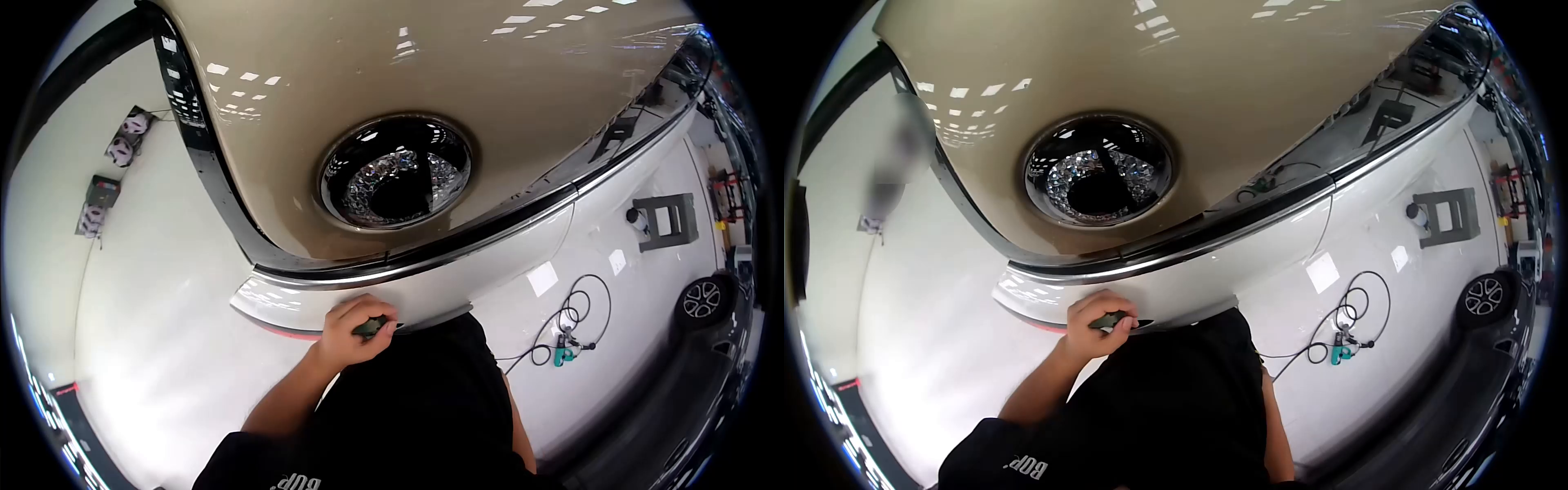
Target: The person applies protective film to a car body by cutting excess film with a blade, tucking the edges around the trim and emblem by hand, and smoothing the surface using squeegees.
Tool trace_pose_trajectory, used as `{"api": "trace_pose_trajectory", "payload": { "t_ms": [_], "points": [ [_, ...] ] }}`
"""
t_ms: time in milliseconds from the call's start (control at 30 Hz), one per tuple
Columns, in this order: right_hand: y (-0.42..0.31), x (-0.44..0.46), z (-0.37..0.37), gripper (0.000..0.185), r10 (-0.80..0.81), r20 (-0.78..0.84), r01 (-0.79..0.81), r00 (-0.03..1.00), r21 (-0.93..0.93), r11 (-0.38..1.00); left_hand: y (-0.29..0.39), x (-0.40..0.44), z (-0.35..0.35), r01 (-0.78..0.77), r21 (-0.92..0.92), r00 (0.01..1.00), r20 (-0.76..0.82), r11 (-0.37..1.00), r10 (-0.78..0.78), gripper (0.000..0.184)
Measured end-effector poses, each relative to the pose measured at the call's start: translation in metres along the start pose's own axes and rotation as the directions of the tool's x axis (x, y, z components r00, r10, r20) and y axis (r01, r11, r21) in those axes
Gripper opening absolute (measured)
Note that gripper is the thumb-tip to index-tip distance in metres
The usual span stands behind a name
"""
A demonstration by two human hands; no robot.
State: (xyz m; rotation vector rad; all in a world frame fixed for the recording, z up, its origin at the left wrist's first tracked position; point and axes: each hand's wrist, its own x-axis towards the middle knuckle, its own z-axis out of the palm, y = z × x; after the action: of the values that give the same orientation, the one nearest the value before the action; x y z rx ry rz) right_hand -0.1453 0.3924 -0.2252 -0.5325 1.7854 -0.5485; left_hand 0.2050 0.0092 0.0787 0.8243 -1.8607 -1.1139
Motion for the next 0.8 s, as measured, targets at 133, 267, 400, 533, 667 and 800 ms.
{"api": "trace_pose_trajectory", "payload": {
  "t_ms": [133, 267, 400, 533, 667, 800],
  "points": [
    [-0.004, 0.034, 0.011, 0.083, 0.164, -0.135, -0.185, 0.977, -0.163, 0.969, -0.001, -0.002, 0.003, 0.031, 0.037, 1.0, 0.0, 0.999, -0.031, 0.021],
    [0.009, 0.035, 0.019, 0.068, 0.221, -0.19, -0.271, 0.957, -0.302, 0.914, 0.002, 0.003, 0.004, 0.019, 0.144, 1.0, 0.017, 0.989, -0.022, 0.018],
    [0.033, 0.035, 0.034, 0.059, 0.111, -0.07, -0.096, 0.991, 0.194, 0.976, 0.003, 0.002, 0.005, 0.01, 0.206, 1.0, 0.027, 0.978, -0.016, 0.018],
    [-0.092, -0.007, 0.009, 0.053, 0.261, 0.235, -0.35, 0.936, 0.679, 0.645, 0.002, 0.002, 0.006, 0.024, 0.213, 0.999, 0.04, 0.977, -0.033, 0.021],
    [-0.055, 0.013, 0.01, 0.047, 0.178, 0.337, -0.377, 0.925, 0.741, 0.556, 0.003, 0.003, 0.006, 0.049, 0.218, 0.997, 0.044, 0.975, -0.06, 0.023],
    [-0.011, 0.062, 0.025, 0.044, 0.17, 0.145, -0.215, 0.975, 0.392, 0.894, 0.006, 0.005, 0.008, 0.085, 0.234, 0.994, 0.04, 0.968, -0.097, 0.023]
  ]
}}
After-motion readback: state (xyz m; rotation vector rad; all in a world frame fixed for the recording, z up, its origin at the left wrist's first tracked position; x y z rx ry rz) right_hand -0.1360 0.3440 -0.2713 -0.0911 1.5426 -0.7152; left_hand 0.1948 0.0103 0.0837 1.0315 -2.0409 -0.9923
